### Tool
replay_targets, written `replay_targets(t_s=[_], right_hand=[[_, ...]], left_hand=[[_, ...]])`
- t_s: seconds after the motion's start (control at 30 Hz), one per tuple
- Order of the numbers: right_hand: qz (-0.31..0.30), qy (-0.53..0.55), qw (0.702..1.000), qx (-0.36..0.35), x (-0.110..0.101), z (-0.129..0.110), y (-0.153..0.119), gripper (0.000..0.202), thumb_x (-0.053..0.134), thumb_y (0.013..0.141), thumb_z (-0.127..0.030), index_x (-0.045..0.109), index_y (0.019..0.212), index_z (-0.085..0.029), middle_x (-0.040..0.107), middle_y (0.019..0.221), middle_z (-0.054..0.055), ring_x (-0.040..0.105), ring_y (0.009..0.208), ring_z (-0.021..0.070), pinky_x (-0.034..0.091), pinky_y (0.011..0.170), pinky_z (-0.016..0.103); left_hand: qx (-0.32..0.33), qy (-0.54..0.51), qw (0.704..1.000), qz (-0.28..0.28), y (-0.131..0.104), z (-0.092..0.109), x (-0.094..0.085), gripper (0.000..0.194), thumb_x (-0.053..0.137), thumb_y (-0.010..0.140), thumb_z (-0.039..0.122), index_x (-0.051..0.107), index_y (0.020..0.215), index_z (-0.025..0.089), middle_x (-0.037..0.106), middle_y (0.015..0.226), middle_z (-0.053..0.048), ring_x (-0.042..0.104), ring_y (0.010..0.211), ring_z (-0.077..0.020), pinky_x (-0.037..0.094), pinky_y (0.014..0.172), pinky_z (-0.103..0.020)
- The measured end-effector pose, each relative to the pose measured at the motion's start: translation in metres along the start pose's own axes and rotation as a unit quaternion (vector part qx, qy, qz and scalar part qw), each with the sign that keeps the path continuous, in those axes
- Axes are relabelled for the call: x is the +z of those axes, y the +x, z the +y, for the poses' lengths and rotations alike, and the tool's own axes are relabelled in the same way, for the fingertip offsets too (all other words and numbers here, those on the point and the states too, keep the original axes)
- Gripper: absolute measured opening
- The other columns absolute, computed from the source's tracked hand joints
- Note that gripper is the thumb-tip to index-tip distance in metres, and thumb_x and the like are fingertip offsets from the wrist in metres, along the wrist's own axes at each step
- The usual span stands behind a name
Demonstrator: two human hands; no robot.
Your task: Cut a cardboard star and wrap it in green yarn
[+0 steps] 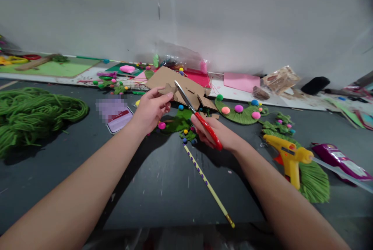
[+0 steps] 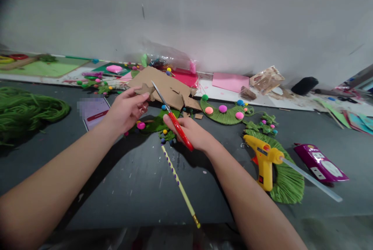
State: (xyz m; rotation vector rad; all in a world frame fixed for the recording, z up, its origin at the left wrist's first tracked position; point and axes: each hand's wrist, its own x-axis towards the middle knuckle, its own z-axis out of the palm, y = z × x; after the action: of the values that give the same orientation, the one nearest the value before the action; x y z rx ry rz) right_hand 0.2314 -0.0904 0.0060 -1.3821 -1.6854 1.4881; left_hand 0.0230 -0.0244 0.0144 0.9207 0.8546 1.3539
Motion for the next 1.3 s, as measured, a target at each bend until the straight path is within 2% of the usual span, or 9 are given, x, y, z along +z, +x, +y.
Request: replay_targets(t_s=[0.27, 0.53, 0.67, 0.77, 0.87, 1.0, 1.13, 1.3], right_hand=[[0.0, 0.007, 1.0, -0.015, 0.0, 0.009, 0.004, 0.056, 0.059, 0.089, -0.071, 0.038, 0.07, -0.023, 0.035, 0.053, -0.007, 0.033, 0.042, 0.0071, 0.023, 0.04, 0.023], [0.023, -0.018, 1.0, 0.004, 0.002, 0.012, 0.005, 0.062, 0.058, 0.086, -0.076, 0.037, 0.064, -0.022, 0.04, 0.051, -0.005, 0.041, 0.039, 0.0081, 0.03, 0.038, 0.022], [0.034, -0.03, 0.999, 0.0, 0.004, 0.01, 0.005, 0.062, 0.06, 0.084, -0.078, 0.045, 0.067, -0.02, 0.044, 0.052, -0.004, 0.042, 0.042, 0.0076, 0.031, 0.038, 0.021], [0.033, -0.004, 0.999, 0.009, 0.004, 0.008, 0.005, 0.063, 0.056, 0.085, -0.08, 0.044, 0.068, -0.021, 0.043, 0.048, -0.005, 0.038, 0.039, 0.0076, 0.03, 0.036, 0.022], [0.022, 0.036, 0.999, 0.008, 0.004, 0.007, 0.005, 0.062, 0.051, 0.087, -0.081, 0.044, 0.069, -0.022, 0.04, 0.046, -0.007, 0.036, 0.036, 0.008, 0.031, 0.035, 0.023], [0.006, 0.038, 0.999, -0.005, 0.005, 0.006, 0.003, 0.057, 0.056, 0.09, -0.074, 0.045, 0.072, -0.021, 0.04, 0.048, -0.007, 0.036, 0.036, 0.0067, 0.029, 0.035, 0.021], [0.011, 0.054, 0.998, 0.008, 0.006, 0.003, 0.002, 0.055, 0.054, 0.09, -0.075, 0.045, 0.075, -0.022, 0.038, 0.047, -0.008, 0.034, 0.036, 0.0078, 0.03, 0.034, 0.022], [0.012, 0.048, 0.999, 0.009, 0.006, 0.002, 0.003, 0.06, 0.049, 0.089, -0.08, 0.047, 0.075, -0.022, 0.038, 0.047, -0.008, 0.034, 0.036, 0.0085, 0.03, 0.033, 0.023]], left_hand=[[0.004, -0.01, 1.0, -0.007, 0.003, -0.001, -0.001, 0.037, 0.089, 0.058, 0.014, 0.068, 0.089, 0.018, 0.06, 0.07, 0.004, 0.05, 0.053, -0.007, 0.039, 0.049, -0.02], [0.002, -0.013, 1.0, -0.013, 0.004, -0.002, -0.001, 0.03, 0.089, 0.059, 0.015, 0.068, 0.082, 0.015, 0.064, 0.074, 0.001, 0.05, 0.054, -0.0051, 0.04, 0.05, -0.018], [0.018, -0.025, 0.999, 0.006, 0.007, -0.002, -0.002, 0.031, 0.09, 0.058, 0.015, 0.067, 0.079, 0.014, 0.065, 0.074, 0.001, 0.05, 0.055, -0.0042, 0.038, 0.05, -0.017], [0.018, -0.037, 0.999, 0.022, 0.007, -0.001, -0.002, 0.033, 0.089, 0.057, 0.014, 0.067, 0.082, 0.015, 0.068, 0.079, 0.0, 0.051, 0.055, -0.0038, 0.038, 0.05, -0.017], [0.009, -0.022, 0.999, 0.025, 0.007, 0.0, -0.004, 0.032, 0.089, 0.061, 0.019, 0.068, 0.085, 0.016, 0.071, 0.081, 0.0, 0.059, 0.059, -0.007, 0.045, 0.056, -0.019], [-0.002, 0.005, 1.0, 0.023, 0.007, -0.001, -0.006, 0.036, 0.089, 0.063, 0.024, 0.069, 0.093, 0.017, 0.076, 0.086, -0.004, 0.071, 0.076, -0.0158, 0.052, 0.067, -0.025], [0.017, 0.014, 0.998, 0.051, 0.007, -0.003, -0.006, 0.041, 0.09, 0.061, 0.021, 0.068, 0.095, 0.018, 0.076, 0.082, -0.003, 0.069, 0.073, -0.0154, 0.045, 0.059, -0.023], [0.031, -0.004, 0.999, 0.027, 0.007, -0.005, -0.005, 0.037, 0.09, 0.061, 0.017, 0.065, 0.088, 0.016, 0.075, 0.083, -0.004, 0.07, 0.075, -0.0143, 0.053, 0.069, -0.025]])
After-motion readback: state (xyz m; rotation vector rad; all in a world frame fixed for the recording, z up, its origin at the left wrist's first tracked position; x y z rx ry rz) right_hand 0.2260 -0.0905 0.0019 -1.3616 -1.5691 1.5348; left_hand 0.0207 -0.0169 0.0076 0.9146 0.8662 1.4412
